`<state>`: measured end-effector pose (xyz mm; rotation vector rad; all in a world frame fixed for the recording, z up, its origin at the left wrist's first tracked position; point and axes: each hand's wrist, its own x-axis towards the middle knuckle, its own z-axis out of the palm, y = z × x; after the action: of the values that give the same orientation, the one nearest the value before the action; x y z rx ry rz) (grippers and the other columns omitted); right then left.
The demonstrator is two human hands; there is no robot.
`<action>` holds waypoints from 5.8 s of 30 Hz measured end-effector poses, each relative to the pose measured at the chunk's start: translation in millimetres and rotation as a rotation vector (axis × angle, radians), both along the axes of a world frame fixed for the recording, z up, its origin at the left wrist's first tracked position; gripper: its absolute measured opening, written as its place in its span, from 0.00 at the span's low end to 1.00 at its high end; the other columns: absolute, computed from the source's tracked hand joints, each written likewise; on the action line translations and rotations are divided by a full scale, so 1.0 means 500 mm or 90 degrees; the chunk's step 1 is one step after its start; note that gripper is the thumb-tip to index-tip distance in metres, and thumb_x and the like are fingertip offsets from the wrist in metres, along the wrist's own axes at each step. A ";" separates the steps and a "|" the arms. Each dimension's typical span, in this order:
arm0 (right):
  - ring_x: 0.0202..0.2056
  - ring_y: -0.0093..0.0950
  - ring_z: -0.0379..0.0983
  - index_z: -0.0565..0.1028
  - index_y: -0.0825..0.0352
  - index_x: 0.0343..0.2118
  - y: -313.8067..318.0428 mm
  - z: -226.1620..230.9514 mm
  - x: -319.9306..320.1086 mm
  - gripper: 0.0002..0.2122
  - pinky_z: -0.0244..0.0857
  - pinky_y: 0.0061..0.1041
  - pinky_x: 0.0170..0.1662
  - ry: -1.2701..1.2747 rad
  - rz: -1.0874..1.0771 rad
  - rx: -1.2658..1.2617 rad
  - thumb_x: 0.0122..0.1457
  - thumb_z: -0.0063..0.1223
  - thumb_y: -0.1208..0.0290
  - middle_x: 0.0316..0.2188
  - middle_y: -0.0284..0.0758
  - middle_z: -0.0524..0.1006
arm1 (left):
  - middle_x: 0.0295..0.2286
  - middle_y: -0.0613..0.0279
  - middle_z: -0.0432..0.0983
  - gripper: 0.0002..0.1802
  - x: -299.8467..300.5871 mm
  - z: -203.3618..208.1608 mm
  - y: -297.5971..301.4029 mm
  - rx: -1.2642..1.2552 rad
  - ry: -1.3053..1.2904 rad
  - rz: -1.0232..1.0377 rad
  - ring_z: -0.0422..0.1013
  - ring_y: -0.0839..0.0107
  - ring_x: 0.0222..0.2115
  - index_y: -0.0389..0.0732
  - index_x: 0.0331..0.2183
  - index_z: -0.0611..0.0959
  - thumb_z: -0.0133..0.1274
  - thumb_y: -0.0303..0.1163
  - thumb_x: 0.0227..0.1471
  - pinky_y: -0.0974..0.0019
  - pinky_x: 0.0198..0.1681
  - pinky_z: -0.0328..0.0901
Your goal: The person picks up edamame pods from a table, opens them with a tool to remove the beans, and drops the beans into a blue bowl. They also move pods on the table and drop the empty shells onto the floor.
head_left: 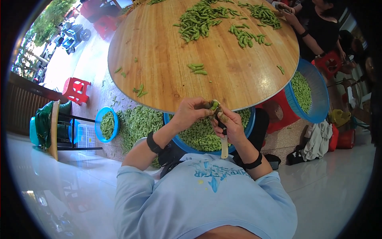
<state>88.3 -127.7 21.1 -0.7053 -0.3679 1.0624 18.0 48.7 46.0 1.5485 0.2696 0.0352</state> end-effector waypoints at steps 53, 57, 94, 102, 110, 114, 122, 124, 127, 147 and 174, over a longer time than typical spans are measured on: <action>0.24 0.33 0.70 0.70 0.71 0.40 -0.002 -0.041 0.016 0.14 0.64 0.26 0.28 -0.855 -0.311 -0.269 0.47 0.50 0.82 0.25 0.40 0.71 | 0.23 0.56 0.71 0.14 -0.054 0.002 -0.044 0.206 -0.097 0.036 0.69 0.69 0.24 0.35 0.37 0.74 0.53 0.21 0.43 0.66 0.29 0.64; 0.24 0.33 0.70 0.70 0.71 0.39 -0.005 -0.024 0.006 0.14 0.64 0.26 0.28 -0.823 -0.341 -0.252 0.47 0.52 0.83 0.25 0.40 0.71 | 0.22 0.54 0.71 0.15 -0.063 -0.006 -0.040 0.226 -0.100 0.066 0.68 0.69 0.23 0.34 0.36 0.72 0.53 0.22 0.41 0.67 0.27 0.63; 0.24 0.30 0.72 0.71 0.72 0.39 -0.061 -0.071 0.017 0.12 0.65 0.25 0.28 -0.738 -0.223 -0.231 0.50 0.53 0.81 0.25 0.39 0.74 | 0.23 0.57 0.75 0.10 -0.157 0.119 0.188 0.824 0.147 -0.162 0.72 0.60 0.22 0.37 0.35 0.79 0.53 0.27 0.47 0.61 0.27 0.68; 0.21 0.18 0.61 0.71 0.72 0.39 -0.030 -0.038 0.004 0.09 0.58 0.19 0.25 -0.654 -0.206 -0.226 0.55 0.50 0.79 0.18 0.29 0.65 | 0.31 0.47 0.72 0.07 0.076 0.056 0.113 0.732 -0.163 -0.030 0.70 0.47 0.32 0.39 0.34 0.77 0.48 0.26 0.50 0.52 0.34 0.65; 0.19 0.15 0.61 0.69 0.73 0.46 -0.047 -0.062 0.006 0.13 0.56 0.15 0.22 -0.531 -0.191 -0.211 0.59 0.44 0.76 0.20 0.27 0.67 | 0.30 0.41 0.71 0.10 0.176 -0.019 0.118 0.739 -0.055 -0.003 0.70 0.45 0.33 0.37 0.36 0.75 0.51 0.27 0.48 0.52 0.34 0.66; 0.20 0.16 0.62 0.67 0.70 0.51 -0.046 -0.037 0.011 0.15 0.58 0.15 0.21 -0.262 -0.133 -0.179 0.62 0.41 0.73 0.24 0.29 0.69 | 0.27 0.48 0.71 0.13 0.145 -0.026 0.110 0.687 -0.072 0.064 0.70 0.51 0.31 0.37 0.36 0.76 0.56 0.29 0.46 0.57 0.35 0.65; 0.19 0.15 0.60 0.62 0.68 0.56 0.005 -0.018 0.008 0.18 0.56 0.14 0.18 -0.099 -0.139 -0.070 0.64 0.39 0.71 0.25 0.29 0.68 | 0.28 0.65 0.76 0.10 0.058 0.001 0.031 0.103 -0.081 0.048 0.70 0.79 0.31 0.34 0.34 0.77 0.58 0.23 0.46 0.73 0.36 0.66; 0.20 0.15 0.60 0.62 0.68 0.57 0.011 -0.016 0.007 0.18 0.56 0.14 0.18 -0.070 -0.143 -0.045 0.64 0.39 0.71 0.25 0.29 0.67 | 0.28 0.67 0.76 0.08 0.037 0.020 0.000 0.000 -0.073 0.035 0.70 0.79 0.31 0.33 0.33 0.78 0.57 0.23 0.48 0.73 0.36 0.66; 0.20 0.15 0.60 0.61 0.67 0.57 0.013 -0.018 0.007 0.19 0.55 0.13 0.18 -0.073 -0.103 -0.041 0.64 0.39 0.70 0.26 0.29 0.68 | 0.25 0.66 0.75 0.07 0.026 0.018 -0.018 -0.035 -0.076 0.008 0.70 0.81 0.26 0.33 0.33 0.78 0.56 0.23 0.49 0.75 0.29 0.66; 0.18 0.15 0.58 0.67 0.69 0.51 0.005 0.003 -0.007 0.15 0.53 0.13 0.17 -0.002 -0.079 0.000 0.63 0.41 0.73 0.25 0.30 0.67 | 0.19 0.67 0.73 0.08 0.007 -0.006 -0.007 -0.145 -0.015 0.007 0.67 0.83 0.16 0.35 0.34 0.78 0.57 0.27 0.50 0.79 0.15 0.56; 0.16 0.15 0.56 0.70 0.67 0.47 -0.006 -0.015 0.000 0.12 0.50 0.13 0.15 0.136 -0.037 -0.015 0.62 0.44 0.71 0.24 0.32 0.69 | 0.20 0.69 0.72 0.09 -0.008 -0.003 -0.016 -0.083 0.076 0.013 0.66 0.83 0.19 0.33 0.36 0.79 0.53 0.28 0.54 0.76 0.20 0.60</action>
<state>88.3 -130.6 13.7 -0.6122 -0.1505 1.0774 13.8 40.7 44.4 1.4197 0.3751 -0.0575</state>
